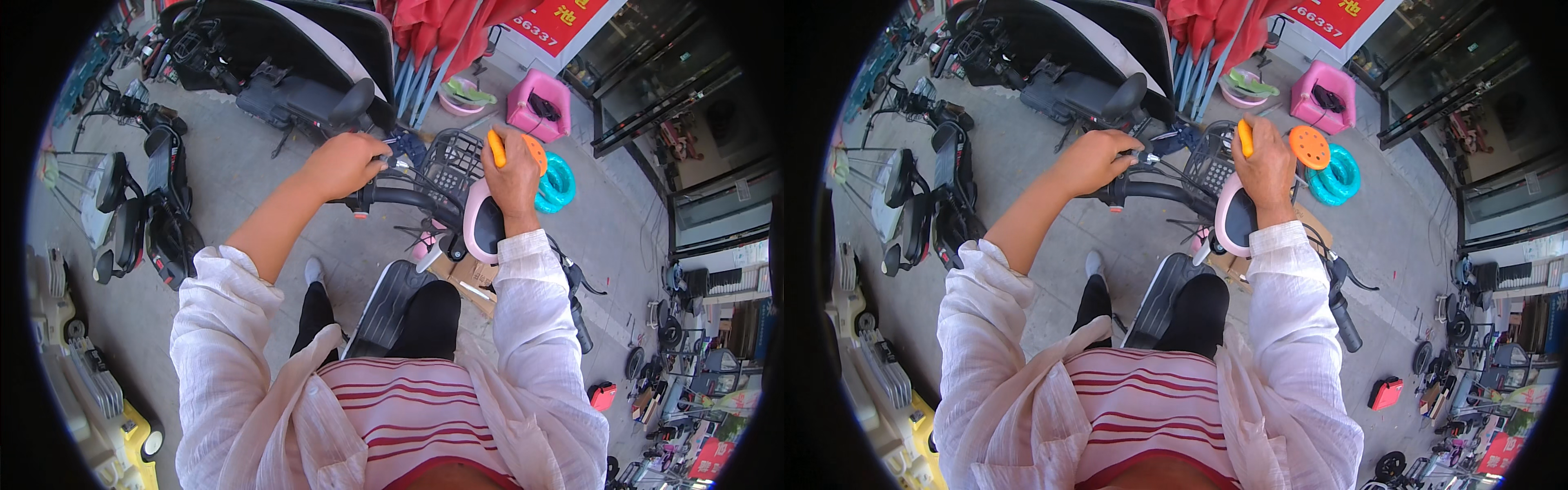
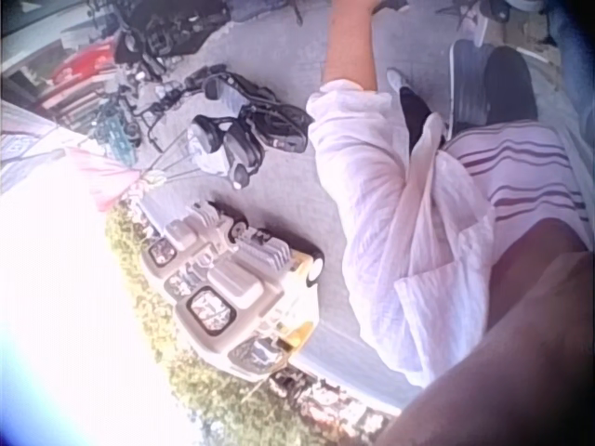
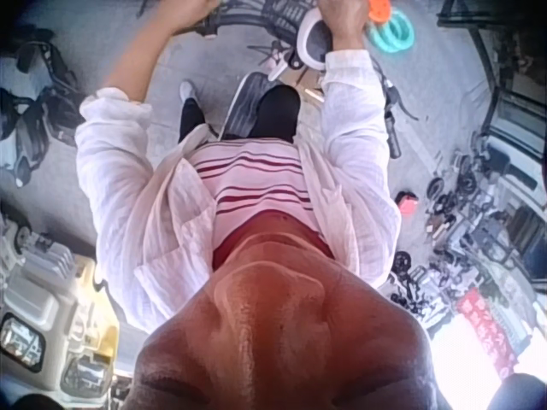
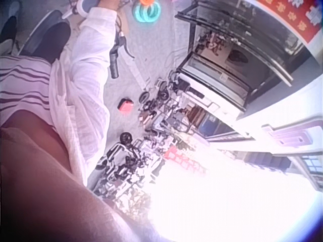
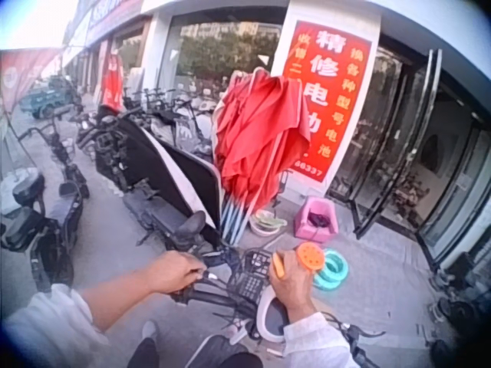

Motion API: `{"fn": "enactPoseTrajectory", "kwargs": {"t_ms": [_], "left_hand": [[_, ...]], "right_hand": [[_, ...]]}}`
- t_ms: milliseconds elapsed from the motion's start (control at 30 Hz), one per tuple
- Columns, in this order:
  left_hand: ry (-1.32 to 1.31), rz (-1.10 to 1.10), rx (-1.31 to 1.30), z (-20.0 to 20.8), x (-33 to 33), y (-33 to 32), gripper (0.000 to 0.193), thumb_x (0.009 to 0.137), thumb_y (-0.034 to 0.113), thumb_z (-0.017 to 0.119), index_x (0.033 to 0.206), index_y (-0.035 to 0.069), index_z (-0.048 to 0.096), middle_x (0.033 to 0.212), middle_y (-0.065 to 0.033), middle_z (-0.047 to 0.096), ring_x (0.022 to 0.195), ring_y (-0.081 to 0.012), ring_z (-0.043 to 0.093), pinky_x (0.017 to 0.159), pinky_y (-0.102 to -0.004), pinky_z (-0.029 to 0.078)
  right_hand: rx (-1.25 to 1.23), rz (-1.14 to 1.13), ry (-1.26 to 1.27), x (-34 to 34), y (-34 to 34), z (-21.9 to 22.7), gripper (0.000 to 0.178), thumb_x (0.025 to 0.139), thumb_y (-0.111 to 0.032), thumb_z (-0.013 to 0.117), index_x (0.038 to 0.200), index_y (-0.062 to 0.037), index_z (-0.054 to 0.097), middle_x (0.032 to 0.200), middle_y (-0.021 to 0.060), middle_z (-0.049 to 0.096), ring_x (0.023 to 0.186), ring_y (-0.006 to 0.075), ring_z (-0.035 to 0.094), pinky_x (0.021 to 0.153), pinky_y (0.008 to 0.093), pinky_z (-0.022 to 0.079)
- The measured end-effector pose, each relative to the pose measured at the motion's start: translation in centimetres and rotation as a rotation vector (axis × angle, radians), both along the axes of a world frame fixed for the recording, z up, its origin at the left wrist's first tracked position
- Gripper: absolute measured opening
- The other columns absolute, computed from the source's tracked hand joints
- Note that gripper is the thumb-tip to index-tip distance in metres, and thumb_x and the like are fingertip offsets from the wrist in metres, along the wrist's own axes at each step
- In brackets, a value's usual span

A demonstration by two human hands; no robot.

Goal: The person uses a yellow screwdriver to tighten screws on the handlebar assembly of a pink electric scooter. They repeatedly adjust the grip and apply torque to fasteners on the left and right sides of the handlebar stem.

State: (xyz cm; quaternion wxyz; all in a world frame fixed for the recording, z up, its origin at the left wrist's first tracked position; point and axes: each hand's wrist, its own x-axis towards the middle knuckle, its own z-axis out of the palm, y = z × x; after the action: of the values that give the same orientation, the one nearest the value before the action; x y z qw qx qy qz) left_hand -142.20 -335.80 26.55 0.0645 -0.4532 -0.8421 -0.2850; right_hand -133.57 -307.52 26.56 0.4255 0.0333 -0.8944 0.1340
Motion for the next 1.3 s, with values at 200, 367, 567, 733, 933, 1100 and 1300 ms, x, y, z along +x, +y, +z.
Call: {"fn": "enactPoseTrajectory", "kwargs": {"t_ms": [200,367,567,733,933,1100,1300], "left_hand": [[-0.104,0.105,-0.082,-0.1,-0.4,0.7,0.02,0.086,0.009,0.063,0.102,0.005,0.074,0.103,-0.0169,0.072,0.096,-0.0366,0.067,0.087,-0.0457,0.053],[-0.087,-0.033,-0.045,-0.2,-0.9,-0.2,0.019,0.087,0.009,0.064,0.103,0.005,0.074,0.098,-0.0175,0.071,0.094,-0.0378,0.067,0.085,-0.0443,0.053],[-0.032,0.033,-0.35,2.0,-1.3,1.5,0.017,0.086,0.01,0.066,0.1,0.005,0.074,0.094,-0.0163,0.072,0.093,-0.0368,0.068,0.084,-0.044,0.053],[-0.003,0.051,-0.319,1.3,-1.2,1.1,0.016,0.086,0.011,0.065,0.098,0.007,0.074,0.093,-0.0163,0.072,0.09,-0.0369,0.068,0.08,-0.0449,0.055],[0.017,0.043,-0.322,1.5,-1.0,1.1,0.016,0.091,0.015,0.061,0.094,0.007,0.074,0.091,-0.0163,0.071,0.089,-0.0371,0.068,0.081,-0.0454,0.054],[0.019,0.111,-0.279,0.4,-1.4,1.5,0.02,0.094,0.021,0.06,0.096,0.005,0.071,0.092,-0.0168,0.071,0.091,-0.0372,0.067,0.082,-0.046,0.053],[0.164,0.151,-0.093,-2.6,2.5,4.3,0.045,0.102,0.043,0.048,0.131,0.01,0.059,0.117,-0.0156,0.067,0.114,-0.0388,0.06,0.102,-0.0477,0.042]], "right_hand": [[-0.015,0.011,-0.007,0.1,0.0,0.0,0.028,0.083,-0.014,0.074,0.109,-0.0074,0.064,0.095,0.0135,0.069,0.084,0.0338,0.068,0.071,0.042,0.054],[0.004,0.007,0.007,0.0,0.0,0.0,0.027,0.084,-0.014,0.074,0.108,-0.0072,0.064,0.094,0.0137,0.07,0.083,0.0338,0.068,0.071,0.0421,0.054],[-0.003,0.0,-0.003,0.1,0.1,0.1,0.026,0.084,-0.015,0.074,0.107,-0.0071,0.064,0.094,0.0134,0.07,0.083,0.0335,0.069,0.071,0.042,0.054],[-0.014,0.013,0.011,0.0,-0.1,0.3,0.026,0.084,-0.015,0.075,0.107,-0.0077,0.065,0.095,0.0122,0.07,0.083,0.0328,0.069,0.07,0.0414,0.055],[-0.064,-0.027,-0.082,0.2,-0.2,0.4,0.027,0.085,-0.014,0.074,0.11,-0.0073,0.066,0.101,0.0129,0.072,0.091,0.0331,0.07,0.079,0.041,0.055],[-0.052,-0.018,-0.072,0.3,-0.4,0.4,0.027,0.085,-0.015,0.075,0.109,-0.0073,0.066,0.099,0.0135,0.071,0.09,0.0335,0.07,0.078,0.0417,0.056],[-0.074,-0.033,-0.083,0.5,-0.4,0.3,0.027,0.084,-0.014,0.075,0.109,-0.0077,0.066,0.099,0.0142,0.071,0.09,0.0335,0.07,0.078,0.042,0.056]]}}
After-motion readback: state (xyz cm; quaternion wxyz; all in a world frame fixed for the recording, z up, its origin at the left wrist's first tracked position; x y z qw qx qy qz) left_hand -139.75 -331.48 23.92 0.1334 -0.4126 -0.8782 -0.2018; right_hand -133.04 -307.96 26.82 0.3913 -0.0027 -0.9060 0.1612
